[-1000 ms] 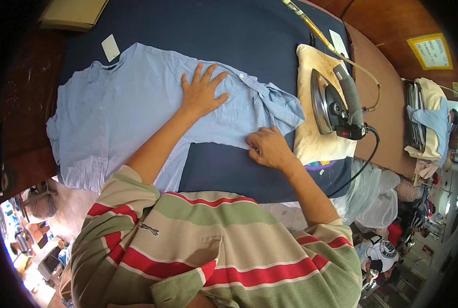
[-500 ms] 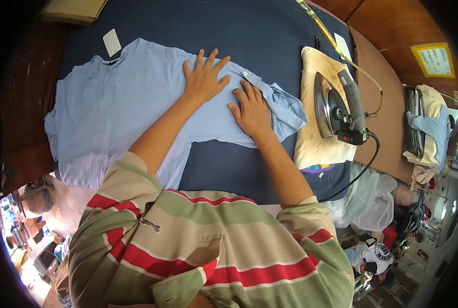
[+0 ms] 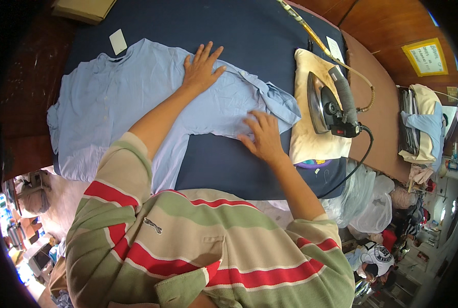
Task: The person irons a light blue long-sleeved shirt on an ironing board using an iron, spreading the fabric by hand and pressing the iron over the collar, shoulders, and sleeves.
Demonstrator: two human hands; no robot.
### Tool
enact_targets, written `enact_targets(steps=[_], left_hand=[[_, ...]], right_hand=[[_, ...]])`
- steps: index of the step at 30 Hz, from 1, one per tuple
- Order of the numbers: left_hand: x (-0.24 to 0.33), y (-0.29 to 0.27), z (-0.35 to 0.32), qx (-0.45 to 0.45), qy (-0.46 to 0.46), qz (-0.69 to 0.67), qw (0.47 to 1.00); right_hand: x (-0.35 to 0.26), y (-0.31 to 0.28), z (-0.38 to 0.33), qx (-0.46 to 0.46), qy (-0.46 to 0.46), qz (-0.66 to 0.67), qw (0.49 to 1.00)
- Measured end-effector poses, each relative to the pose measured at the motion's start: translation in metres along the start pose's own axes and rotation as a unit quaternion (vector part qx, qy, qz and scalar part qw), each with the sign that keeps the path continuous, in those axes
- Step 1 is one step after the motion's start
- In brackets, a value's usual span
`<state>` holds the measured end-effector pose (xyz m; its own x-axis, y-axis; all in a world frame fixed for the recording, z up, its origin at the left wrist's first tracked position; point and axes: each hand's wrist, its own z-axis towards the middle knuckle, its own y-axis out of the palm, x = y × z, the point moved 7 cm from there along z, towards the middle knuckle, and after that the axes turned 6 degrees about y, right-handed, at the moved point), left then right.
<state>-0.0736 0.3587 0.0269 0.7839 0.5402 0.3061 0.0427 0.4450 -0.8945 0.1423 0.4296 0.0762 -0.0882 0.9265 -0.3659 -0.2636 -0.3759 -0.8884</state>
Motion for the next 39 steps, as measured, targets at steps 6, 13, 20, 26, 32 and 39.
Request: enact_targets(steps=[6, 13, 20, 26, 32, 39], left_hand=[[0.055, -0.028, -0.104, -0.07, 0.221, -0.177, 0.957], [0.046, -0.056, -0.146, -0.06, 0.169, -0.091, 0.98], [0.042, -0.055, -0.144, -0.118, 0.172, -0.101, 0.973], [0.051, -0.069, -0.143, -0.091, 0.121, -0.099, 0.984], [0.047, -0.065, -0.146, -0.021, 0.075, -0.134, 0.988], [0.041, -0.061, -0.152, -0.034, 0.076, -0.133, 0.988]], right_hand=[[0.014, 0.014, -0.026, -0.099, -0.013, 0.058, 0.993], [0.041, 0.014, -0.012, -0.257, 0.146, 0.224, 0.929], [0.036, 0.02, -0.013, -0.3, 0.043, 0.057, 0.951], [0.014, 0.011, 0.069, -0.132, 0.127, 0.017, 0.983], [0.067, 0.061, 0.152, 0.048, 0.123, -0.05, 0.99], [0.081, 0.069, 0.161, 0.016, 0.124, -0.088, 0.988]])
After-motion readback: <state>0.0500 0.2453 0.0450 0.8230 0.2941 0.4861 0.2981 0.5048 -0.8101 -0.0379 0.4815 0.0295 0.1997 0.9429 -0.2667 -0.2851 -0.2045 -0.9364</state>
